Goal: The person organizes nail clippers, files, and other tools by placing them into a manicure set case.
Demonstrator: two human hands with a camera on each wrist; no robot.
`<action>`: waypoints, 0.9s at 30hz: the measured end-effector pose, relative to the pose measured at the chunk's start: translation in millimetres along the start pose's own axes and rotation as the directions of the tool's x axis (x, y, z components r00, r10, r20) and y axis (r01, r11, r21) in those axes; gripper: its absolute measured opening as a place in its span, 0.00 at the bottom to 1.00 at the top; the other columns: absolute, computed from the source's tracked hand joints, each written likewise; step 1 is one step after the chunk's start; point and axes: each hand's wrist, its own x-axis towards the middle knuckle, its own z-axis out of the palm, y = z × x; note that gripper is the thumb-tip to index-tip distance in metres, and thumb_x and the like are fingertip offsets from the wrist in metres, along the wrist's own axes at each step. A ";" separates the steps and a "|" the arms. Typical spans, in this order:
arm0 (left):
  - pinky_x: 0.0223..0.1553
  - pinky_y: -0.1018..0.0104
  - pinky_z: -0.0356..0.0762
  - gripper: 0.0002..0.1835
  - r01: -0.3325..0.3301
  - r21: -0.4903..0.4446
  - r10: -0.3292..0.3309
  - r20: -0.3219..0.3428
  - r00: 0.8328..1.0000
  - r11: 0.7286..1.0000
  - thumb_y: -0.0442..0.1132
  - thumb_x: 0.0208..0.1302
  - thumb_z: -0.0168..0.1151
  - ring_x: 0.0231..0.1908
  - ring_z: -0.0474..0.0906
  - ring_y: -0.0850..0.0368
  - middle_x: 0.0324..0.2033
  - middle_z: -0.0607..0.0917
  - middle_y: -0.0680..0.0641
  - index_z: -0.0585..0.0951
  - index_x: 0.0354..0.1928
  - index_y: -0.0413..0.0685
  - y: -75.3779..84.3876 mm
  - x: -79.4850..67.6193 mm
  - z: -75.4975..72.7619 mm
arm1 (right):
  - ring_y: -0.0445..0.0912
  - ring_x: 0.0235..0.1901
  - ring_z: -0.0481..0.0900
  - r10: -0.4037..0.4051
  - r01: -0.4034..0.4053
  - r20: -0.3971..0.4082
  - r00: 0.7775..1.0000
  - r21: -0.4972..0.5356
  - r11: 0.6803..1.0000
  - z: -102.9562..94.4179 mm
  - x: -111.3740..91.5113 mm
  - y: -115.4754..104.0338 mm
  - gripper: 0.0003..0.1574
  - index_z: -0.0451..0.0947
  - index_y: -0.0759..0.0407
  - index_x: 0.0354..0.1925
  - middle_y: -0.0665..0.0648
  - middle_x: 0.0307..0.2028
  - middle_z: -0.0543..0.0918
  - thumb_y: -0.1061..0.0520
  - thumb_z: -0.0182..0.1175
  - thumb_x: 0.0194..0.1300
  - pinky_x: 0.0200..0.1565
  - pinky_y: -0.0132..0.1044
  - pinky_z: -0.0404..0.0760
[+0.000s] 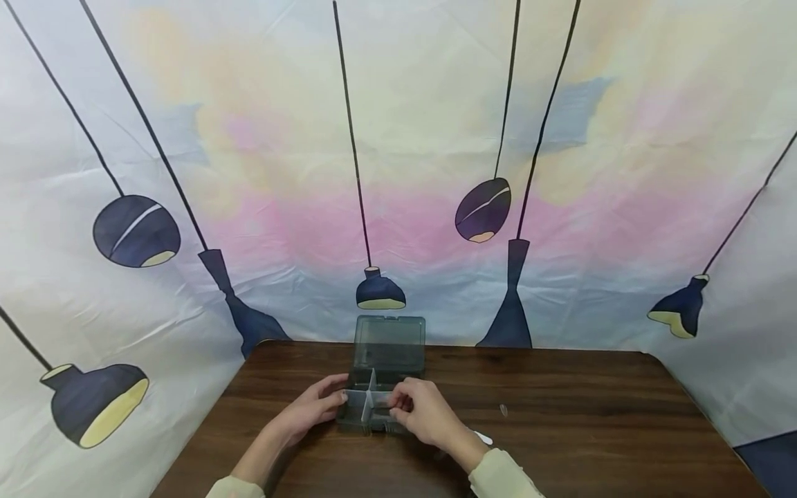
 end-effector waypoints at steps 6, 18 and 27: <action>0.61 0.44 0.72 0.32 0.007 0.000 -0.007 0.006 1.000 1.000 0.42 0.76 0.52 0.68 0.63 0.39 0.69 0.63 0.31 0.56 0.75 0.37 2.2 -0.8 1.1 | 0.36 0.31 0.78 0.026 -0.027 -0.054 0.998 -0.019 0.999 -22.4 -13.5 5.4 0.05 0.83 0.52 0.35 0.41 0.32 0.80 0.61 0.69 0.63 0.34 0.31 0.81; 0.62 0.43 0.70 0.32 0.009 -0.002 -0.009 -0.004 1.000 1.000 0.42 0.76 0.52 0.69 0.61 0.38 0.70 0.61 0.32 0.57 0.75 0.38 2.2 -0.5 1.4 | 0.37 0.30 0.77 0.092 -0.101 -0.100 0.991 -0.086 0.991 -60.9 -48.6 37.2 0.07 0.81 0.46 0.33 0.41 0.30 0.79 0.58 0.69 0.63 0.33 0.32 0.80; 0.62 0.43 0.70 0.32 0.002 -0.009 -0.002 -0.001 1.000 1.000 0.43 0.76 0.52 0.68 0.63 0.39 0.70 0.62 0.31 0.57 0.75 0.38 0.4 -0.3 0.7 | 0.36 0.29 0.76 0.134 -0.141 -0.070 0.989 -0.100 0.985 -69.2 -75.9 55.1 0.07 0.81 0.46 0.33 0.42 0.29 0.79 0.57 0.70 0.62 0.30 0.31 0.78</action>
